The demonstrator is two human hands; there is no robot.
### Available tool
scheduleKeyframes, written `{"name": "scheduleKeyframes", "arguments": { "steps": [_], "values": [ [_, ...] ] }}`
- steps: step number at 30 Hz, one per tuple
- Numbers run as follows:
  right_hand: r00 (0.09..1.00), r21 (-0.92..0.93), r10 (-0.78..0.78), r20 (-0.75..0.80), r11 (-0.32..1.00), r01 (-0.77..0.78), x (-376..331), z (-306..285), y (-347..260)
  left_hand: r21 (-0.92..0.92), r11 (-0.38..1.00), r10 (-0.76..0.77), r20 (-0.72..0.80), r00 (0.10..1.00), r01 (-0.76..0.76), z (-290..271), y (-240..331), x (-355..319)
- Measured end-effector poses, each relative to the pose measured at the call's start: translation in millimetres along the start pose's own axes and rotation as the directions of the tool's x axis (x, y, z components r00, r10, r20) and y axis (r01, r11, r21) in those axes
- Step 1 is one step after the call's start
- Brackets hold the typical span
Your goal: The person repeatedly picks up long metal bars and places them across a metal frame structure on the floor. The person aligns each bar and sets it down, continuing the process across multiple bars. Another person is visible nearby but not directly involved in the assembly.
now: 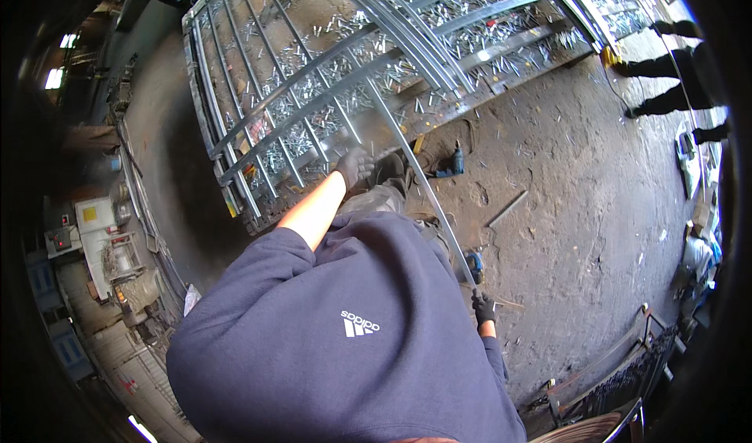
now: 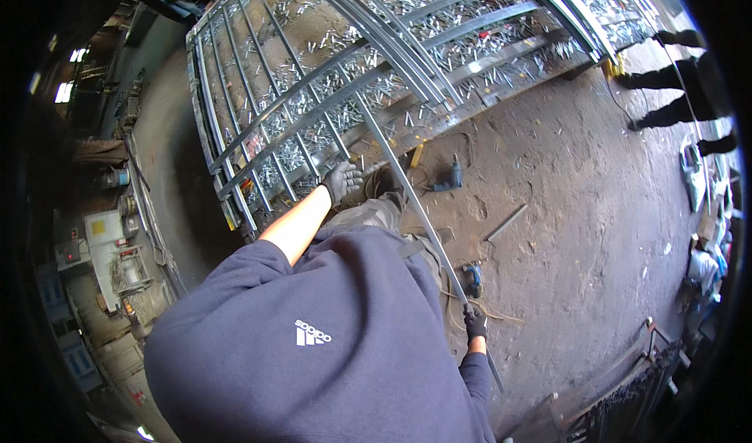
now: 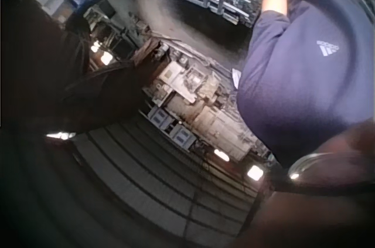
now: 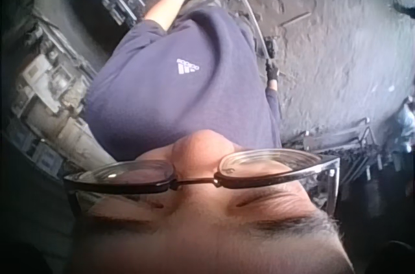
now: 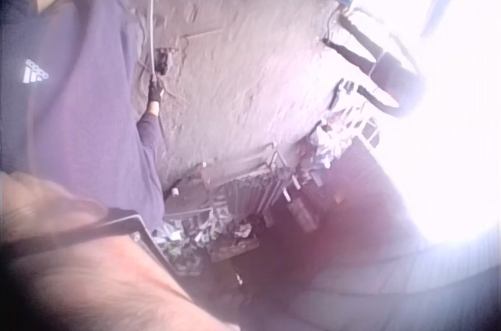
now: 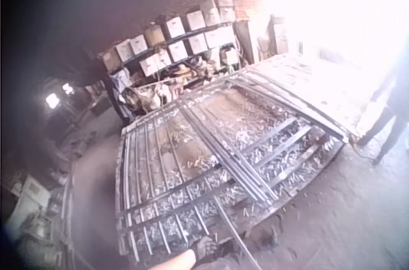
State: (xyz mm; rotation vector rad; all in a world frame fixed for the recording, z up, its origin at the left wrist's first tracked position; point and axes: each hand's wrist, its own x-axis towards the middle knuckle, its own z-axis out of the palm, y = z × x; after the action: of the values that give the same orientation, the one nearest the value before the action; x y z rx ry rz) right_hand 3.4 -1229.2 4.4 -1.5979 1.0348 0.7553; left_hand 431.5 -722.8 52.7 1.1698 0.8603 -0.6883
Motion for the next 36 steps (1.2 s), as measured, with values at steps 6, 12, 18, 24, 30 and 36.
{"name": "scheduleKeyframes", "arguments": {
  "steps": [6,12,18,24,30,36],
  "values": [
    [0.993,0.051,-0.113,0.016,0.992,0.112,-11,7,-10,-0.086,0.994,-0.062,-0.008,0.998,0.061,-26,-14,0],
    [0.992,-0.231,-0.094,-0.084,0.97,0.073,-18,3,-25,-0.086,0.995,-0.06,-0.024,0.998,0.057,-39,-7,-2],
    [1.0,-0.061,-0.016,-0.012,0.998,0.015,-7,5,-18,-0.047,0.997,-0.067,-0.015,0.998,0.066,-43,13,-3],
    [0.985,-0.035,-0.154,0.073,0.987,0.157,-11,-8,-16,-0.067,0.996,-0.061,0.058,0.996,0.065,-47,24,-7],
    [0.992,-0.293,-0.123,-0.02,0.949,0.112,-2,7,-52,-0.057,0.998,-0.037,0.02,0.999,0.038,-49,20,-13],
    [0.999,0.036,0.004,-0.035,0.999,-0.002,5,34,-68,-0.176,0.984,-0.016,0.07,0.997,0.028,-55,6,-27]
  ]
}}
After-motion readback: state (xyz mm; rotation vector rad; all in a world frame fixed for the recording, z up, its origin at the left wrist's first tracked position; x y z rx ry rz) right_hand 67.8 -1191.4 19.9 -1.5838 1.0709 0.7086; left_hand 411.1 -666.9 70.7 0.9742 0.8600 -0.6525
